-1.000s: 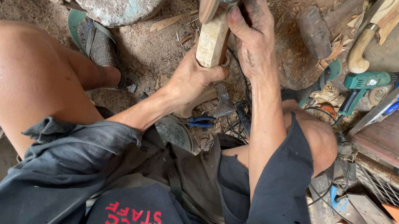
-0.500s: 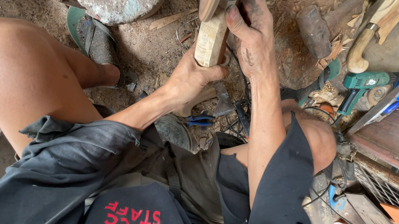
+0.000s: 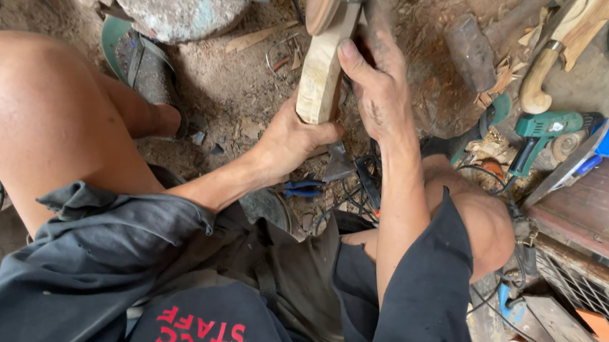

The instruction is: The person sits on the floor and uses a bench grinder to shape a small piece of wood. They repeatedly press the wood against the spinning wheel, rotating it to smooth different edges and surfaces.

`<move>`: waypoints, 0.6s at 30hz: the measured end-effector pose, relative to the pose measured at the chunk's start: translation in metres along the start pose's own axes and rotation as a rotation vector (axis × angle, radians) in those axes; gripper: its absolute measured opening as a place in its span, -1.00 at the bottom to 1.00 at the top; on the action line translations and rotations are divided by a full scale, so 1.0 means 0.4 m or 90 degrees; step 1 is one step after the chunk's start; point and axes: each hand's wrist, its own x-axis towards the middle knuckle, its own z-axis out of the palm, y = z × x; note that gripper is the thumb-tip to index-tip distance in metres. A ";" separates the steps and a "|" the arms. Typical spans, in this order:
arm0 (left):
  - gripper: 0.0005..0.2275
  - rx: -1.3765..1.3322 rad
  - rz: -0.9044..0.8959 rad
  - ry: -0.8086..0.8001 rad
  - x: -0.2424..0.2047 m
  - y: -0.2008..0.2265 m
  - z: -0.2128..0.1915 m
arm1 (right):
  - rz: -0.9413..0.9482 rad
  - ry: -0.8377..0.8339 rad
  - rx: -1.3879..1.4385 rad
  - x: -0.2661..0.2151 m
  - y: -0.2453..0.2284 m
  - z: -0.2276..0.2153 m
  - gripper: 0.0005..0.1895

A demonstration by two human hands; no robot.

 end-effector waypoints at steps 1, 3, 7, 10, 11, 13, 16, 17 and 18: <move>-0.49 -0.004 0.000 0.005 -0.005 -0.007 -0.001 | 0.001 -0.015 0.015 -0.008 0.005 0.001 -0.10; -0.49 -0.010 0.012 0.003 -0.004 -0.004 -0.008 | -0.015 -0.019 0.021 -0.001 0.014 0.007 -0.10; -0.52 -0.013 0.019 -0.006 0.006 0.002 -0.006 | -0.039 -0.019 0.027 0.013 0.013 0.001 -0.12; -0.52 -0.016 0.008 0.003 0.011 0.005 -0.007 | -0.022 -0.013 0.030 0.020 0.017 -0.004 -0.11; -0.51 -0.021 0.006 0.004 0.012 0.007 -0.008 | -0.028 -0.013 0.026 0.022 0.020 -0.003 -0.11; -0.55 -0.028 0.011 -0.007 0.019 0.012 -0.006 | -0.045 -0.011 0.015 0.031 0.019 -0.007 -0.12; -0.54 -0.043 0.006 -0.003 0.020 0.015 -0.002 | -0.031 -0.009 0.012 0.035 0.021 -0.012 -0.10; -0.53 -0.047 0.004 0.001 0.021 0.017 -0.002 | -0.033 -0.011 0.012 0.034 0.022 -0.012 -0.10; -0.53 -0.045 0.003 0.001 0.023 0.019 0.000 | -0.037 -0.013 0.011 0.036 0.021 -0.014 -0.10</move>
